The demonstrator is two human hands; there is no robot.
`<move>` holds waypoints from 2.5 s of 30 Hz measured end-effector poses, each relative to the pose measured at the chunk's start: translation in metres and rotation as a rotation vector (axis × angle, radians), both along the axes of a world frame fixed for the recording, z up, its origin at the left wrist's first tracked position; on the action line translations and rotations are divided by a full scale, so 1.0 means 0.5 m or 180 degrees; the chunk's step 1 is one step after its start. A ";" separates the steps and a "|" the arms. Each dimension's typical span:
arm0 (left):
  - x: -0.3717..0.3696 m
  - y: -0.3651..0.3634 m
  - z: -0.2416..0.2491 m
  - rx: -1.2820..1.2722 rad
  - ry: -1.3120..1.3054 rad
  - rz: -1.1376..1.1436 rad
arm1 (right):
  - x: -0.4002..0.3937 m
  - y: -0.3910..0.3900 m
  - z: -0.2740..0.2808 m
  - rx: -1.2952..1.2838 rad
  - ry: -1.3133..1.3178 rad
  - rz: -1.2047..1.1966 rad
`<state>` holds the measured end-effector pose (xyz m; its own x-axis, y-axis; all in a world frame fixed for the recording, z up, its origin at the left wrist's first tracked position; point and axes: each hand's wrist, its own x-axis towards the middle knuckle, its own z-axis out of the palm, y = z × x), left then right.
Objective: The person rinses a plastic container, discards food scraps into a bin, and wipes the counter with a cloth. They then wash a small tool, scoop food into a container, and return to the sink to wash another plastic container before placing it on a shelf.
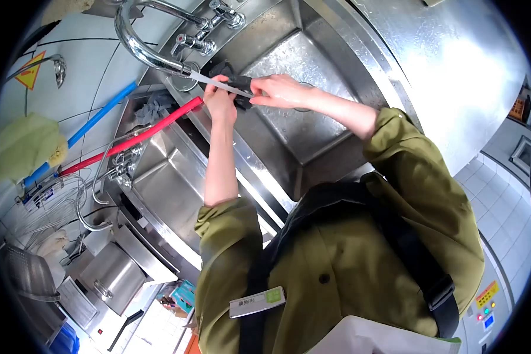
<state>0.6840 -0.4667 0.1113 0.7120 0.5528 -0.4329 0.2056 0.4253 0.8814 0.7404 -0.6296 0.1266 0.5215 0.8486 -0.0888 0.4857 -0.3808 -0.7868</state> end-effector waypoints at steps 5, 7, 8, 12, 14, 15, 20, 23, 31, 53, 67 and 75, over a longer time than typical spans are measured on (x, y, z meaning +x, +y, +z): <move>-0.029 0.007 0.004 -0.0385 -0.0709 -0.0385 | 0.033 0.024 -0.111 0.0156 -0.0215 -0.0921; -0.026 0.004 0.009 -0.0656 -0.0949 -0.0359 | 0.031 0.042 -0.131 0.0447 -0.0293 -0.0751; -0.023 0.001 0.017 -0.0794 -0.1070 -0.0338 | 0.025 0.048 -0.139 0.0484 -0.0352 -0.0717; -0.009 -0.035 0.079 -0.0613 -0.0649 -0.0358 | -0.003 0.068 -0.162 -0.0084 -0.0491 -0.0491; -0.015 -0.004 0.071 -0.0300 -0.0366 -0.1093 | -0.005 0.099 -0.217 0.0209 0.0664 -0.0859; -0.016 0.011 0.072 0.0023 -0.0070 -0.1364 | 0.005 0.102 -0.226 -0.0142 0.1717 -0.1194; -0.032 0.108 0.078 0.3471 0.1699 -0.2660 | -0.034 0.120 -0.199 0.0307 0.2384 -0.1222; 0.021 0.122 0.126 0.4304 0.1028 -0.2240 | -0.075 0.142 -0.160 0.0114 0.0367 -0.1091; 0.272 0.092 0.170 0.6972 -0.2026 -0.3015 | -0.086 0.133 -0.098 -0.0110 -0.0302 -0.1162; -0.047 -0.136 -0.148 -0.3236 0.0131 -0.1097 | -0.143 -0.105 0.009 0.1245 -0.0363 -0.0116; -0.032 -0.258 -0.005 -0.0779 -0.0121 -0.0036 | -0.094 -0.095 0.061 0.1457 0.1156 -0.0972; -0.044 -0.251 -0.012 -0.2105 -0.0495 0.1647 | -0.145 -0.014 -0.007 0.2072 0.1501 -0.2311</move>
<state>0.6618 -0.5920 0.1054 0.5177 0.4929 -0.6993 -0.2592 0.8693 0.4208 0.6680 -0.6368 0.1230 0.9498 0.3078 -0.0561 -0.0918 0.1027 -0.9905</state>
